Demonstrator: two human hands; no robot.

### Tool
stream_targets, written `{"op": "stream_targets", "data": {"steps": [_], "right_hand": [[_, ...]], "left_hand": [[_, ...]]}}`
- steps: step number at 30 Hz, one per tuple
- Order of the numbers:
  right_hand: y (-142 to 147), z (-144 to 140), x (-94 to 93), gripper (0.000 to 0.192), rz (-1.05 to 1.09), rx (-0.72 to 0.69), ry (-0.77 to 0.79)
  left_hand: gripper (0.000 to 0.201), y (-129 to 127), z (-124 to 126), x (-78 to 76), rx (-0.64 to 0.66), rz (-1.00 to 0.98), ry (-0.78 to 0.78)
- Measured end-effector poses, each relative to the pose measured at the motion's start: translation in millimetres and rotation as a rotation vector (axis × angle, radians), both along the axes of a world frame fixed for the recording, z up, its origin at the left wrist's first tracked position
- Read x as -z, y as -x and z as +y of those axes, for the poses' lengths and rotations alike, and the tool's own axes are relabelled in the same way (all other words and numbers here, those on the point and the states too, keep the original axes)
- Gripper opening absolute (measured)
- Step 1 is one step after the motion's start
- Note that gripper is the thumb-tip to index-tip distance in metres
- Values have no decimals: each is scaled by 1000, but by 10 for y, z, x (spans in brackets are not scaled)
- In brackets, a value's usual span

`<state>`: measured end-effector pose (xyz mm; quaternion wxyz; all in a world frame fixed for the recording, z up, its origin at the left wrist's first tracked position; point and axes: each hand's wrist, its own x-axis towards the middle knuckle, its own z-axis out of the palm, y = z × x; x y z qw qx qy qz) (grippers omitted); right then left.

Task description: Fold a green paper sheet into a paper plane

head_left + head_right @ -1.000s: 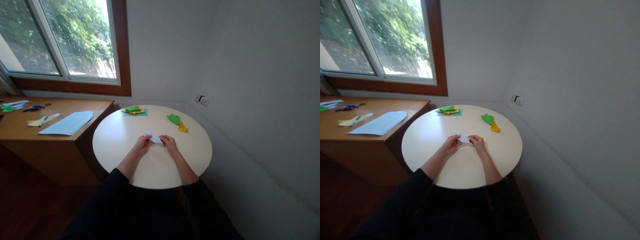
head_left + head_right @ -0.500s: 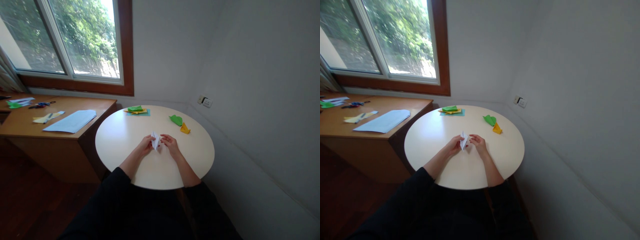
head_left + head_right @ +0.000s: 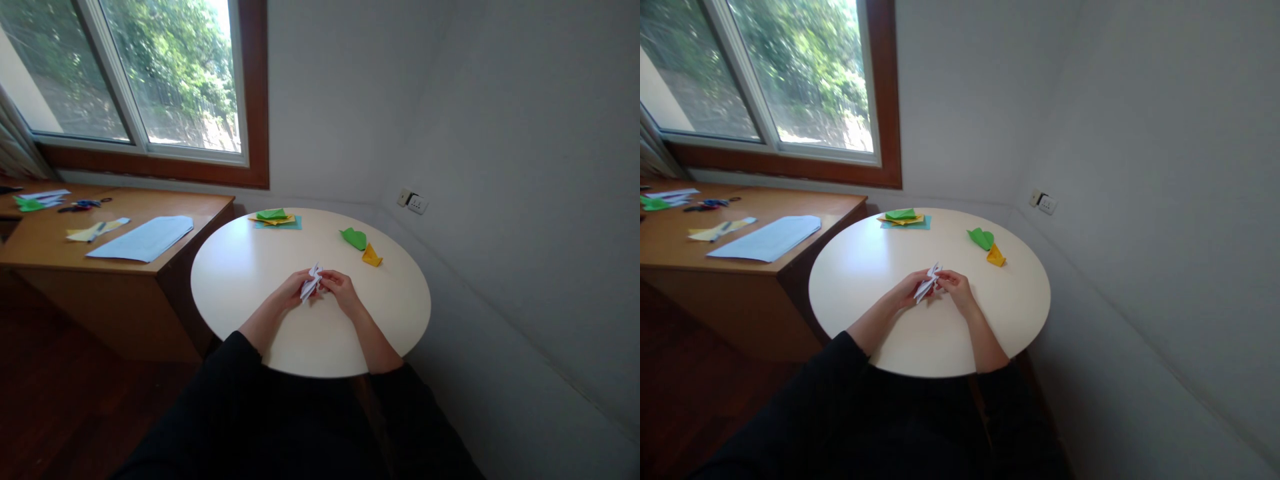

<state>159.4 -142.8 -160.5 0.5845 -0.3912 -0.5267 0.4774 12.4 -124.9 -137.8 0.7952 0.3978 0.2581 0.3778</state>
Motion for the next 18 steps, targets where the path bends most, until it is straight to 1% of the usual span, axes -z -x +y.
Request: {"op": "stream_targets", "data": {"steps": [6, 9, 11, 13, 18], "right_hand": [[-2, -12, 28, 37, 51, -128, 40], [-13, -25, 25, 35, 29, -160, 55], [-16, -29, 20, 31, 4, -167, 57], [-15, -25, 17, 27, -16, -147, 38], [-7, 13, 29, 22, -51, -39, -39]], "left_hand": [[8, 17, -1, -16, 123, -9, -8], [10, 23, 20, 14, 201, -13, -46], [14, 29, 43, 40, 227, 2, -58], [15, 40, 71, 65, 205, 23, -41], [14, 69, 131, 111, 69, 13, 40]]}}
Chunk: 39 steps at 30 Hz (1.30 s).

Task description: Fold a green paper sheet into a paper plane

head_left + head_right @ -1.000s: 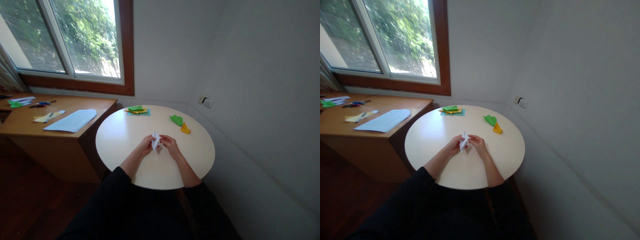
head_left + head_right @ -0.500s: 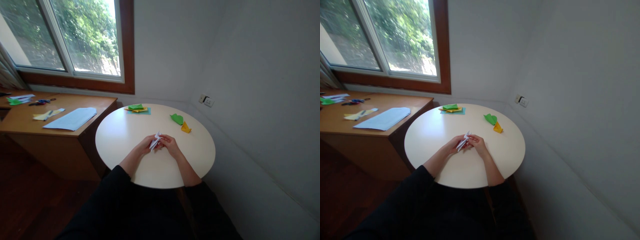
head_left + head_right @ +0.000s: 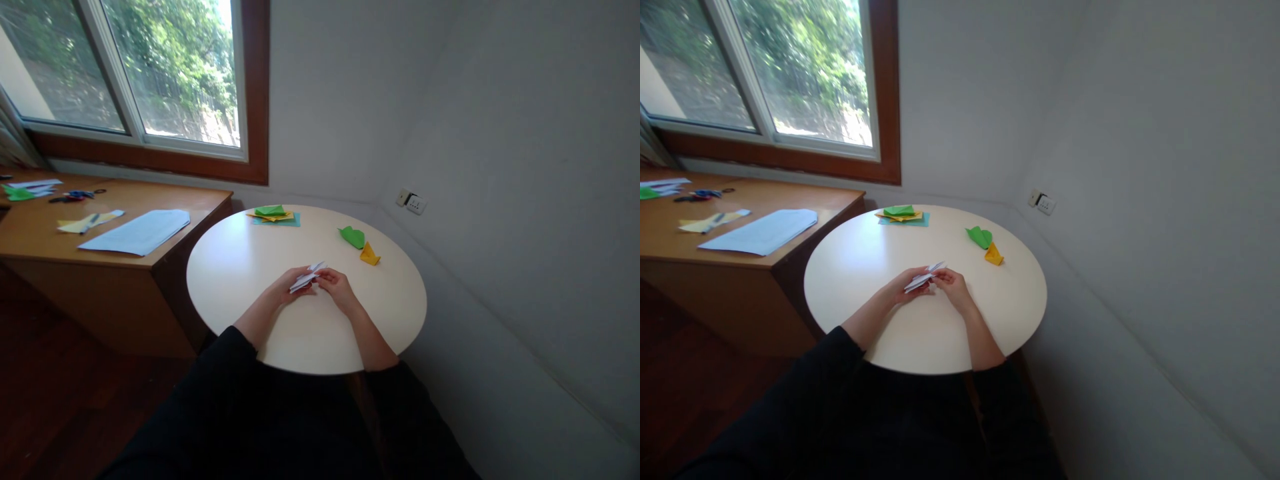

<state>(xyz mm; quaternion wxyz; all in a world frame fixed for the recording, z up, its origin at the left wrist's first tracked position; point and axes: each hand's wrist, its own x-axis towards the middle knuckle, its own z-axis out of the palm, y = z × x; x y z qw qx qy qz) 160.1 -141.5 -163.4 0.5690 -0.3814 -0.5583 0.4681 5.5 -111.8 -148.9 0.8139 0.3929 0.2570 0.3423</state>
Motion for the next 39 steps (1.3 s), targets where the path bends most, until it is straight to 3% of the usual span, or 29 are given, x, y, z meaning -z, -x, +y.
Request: {"op": "stream_targets", "data": {"steps": [9, 16, 19, 23, 27, 35, 39], "right_hand": [[-30, 67, 41, 17, -34, 209, -117], [-38, 86, 82, 19, -136, 355, -156], [-33, 76, 84, 26, -155, 377, -146], [-17, 66, 79, 34, -168, 370, -131], [-10, 66, 82, 38, -199, 360, -120], [-25, 63, 98, 34, -257, 294, -138], [-30, 67, 121, 32, -280, 280, -153]], "left_hand": [[14, 11, -23, -39, -79, -132, 176], [28, 7, -28, -49, -65, -231, 257], [38, -10, -35, -50, -124, -255, 224], [68, -25, -65, -79, -246, -272, 81], [81, -31, -95, -99, -225, -267, -38], [48, -66, -50, -13, -149, -230, -24], [33, -103, -41, 18, -194, -194, -19]]}}
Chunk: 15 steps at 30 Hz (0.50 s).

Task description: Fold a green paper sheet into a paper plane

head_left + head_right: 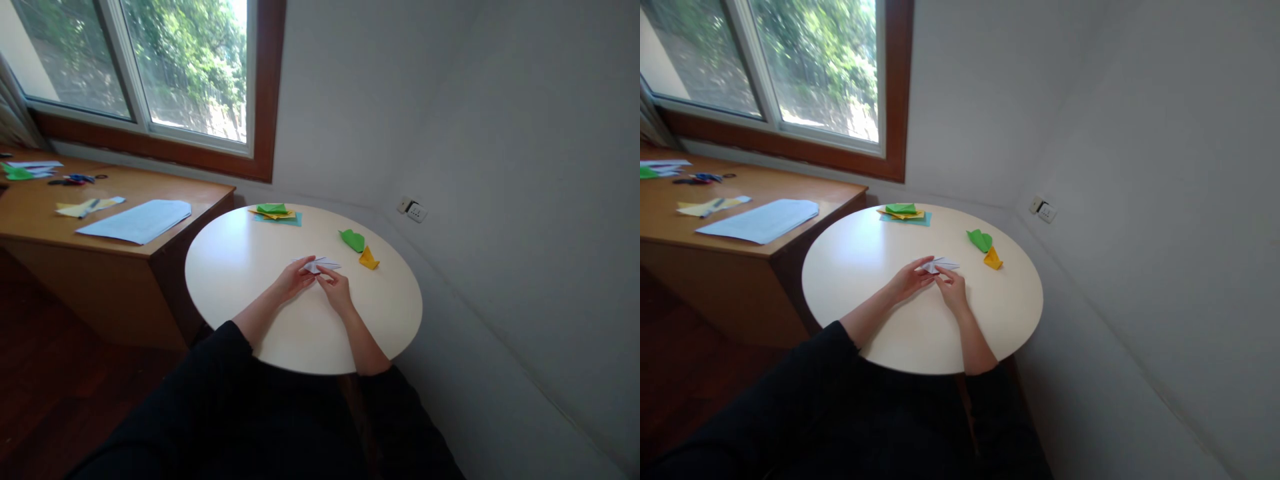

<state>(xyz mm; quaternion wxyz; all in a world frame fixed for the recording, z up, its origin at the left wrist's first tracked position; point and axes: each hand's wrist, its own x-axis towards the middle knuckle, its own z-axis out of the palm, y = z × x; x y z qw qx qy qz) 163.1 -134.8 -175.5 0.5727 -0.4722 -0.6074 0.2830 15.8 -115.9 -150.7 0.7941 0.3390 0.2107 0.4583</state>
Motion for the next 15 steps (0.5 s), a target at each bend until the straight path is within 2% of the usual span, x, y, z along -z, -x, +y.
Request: {"op": "stream_targets", "data": {"steps": [6, 15], "right_hand": [[12, 1, 2, 29, -12, 2, 5], [45, 0, -54, 20, 83, 58, -24]], "left_hand": [[23, -35, -1, 45, -154, 53, -67], [34, -47, -27, 60, -163, 173, -160]]}}
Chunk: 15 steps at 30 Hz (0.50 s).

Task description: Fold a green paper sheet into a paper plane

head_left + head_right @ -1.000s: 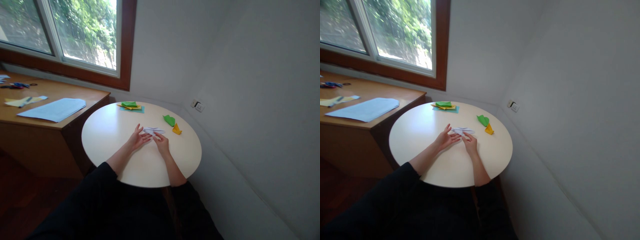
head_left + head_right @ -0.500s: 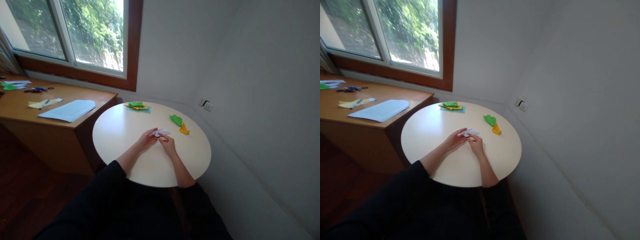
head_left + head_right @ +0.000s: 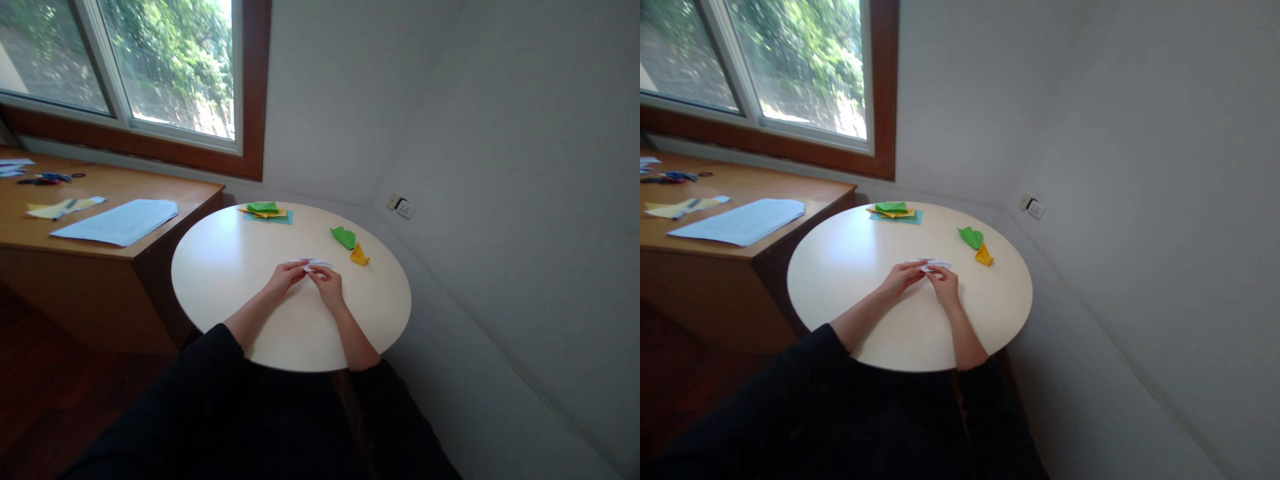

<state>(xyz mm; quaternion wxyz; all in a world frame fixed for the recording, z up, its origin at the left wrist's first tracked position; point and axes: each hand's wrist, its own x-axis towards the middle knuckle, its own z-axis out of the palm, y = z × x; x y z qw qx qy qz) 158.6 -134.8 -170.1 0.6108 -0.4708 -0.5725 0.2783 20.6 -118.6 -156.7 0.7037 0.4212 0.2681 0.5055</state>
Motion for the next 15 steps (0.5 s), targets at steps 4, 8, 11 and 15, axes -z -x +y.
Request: {"op": "stream_targets", "data": {"steps": [4, 8, 11, 15], "right_hand": [[3, 21, 1, 18, 52, 15, -7], [11, 25, 9, 21, 85, 12, 1], [18, 11, 4, 20, 88, -5, 3], [23, 2, 4, 19, 90, -25, 8]], "left_hand": [[42, -8, -21, 2, -20, 74, -76], [38, 1, -35, -10, -40, 133, -180], [31, 6, -27, -12, -46, 156, -256], [26, -1, 2, 16, -68, 178, -288]]}}
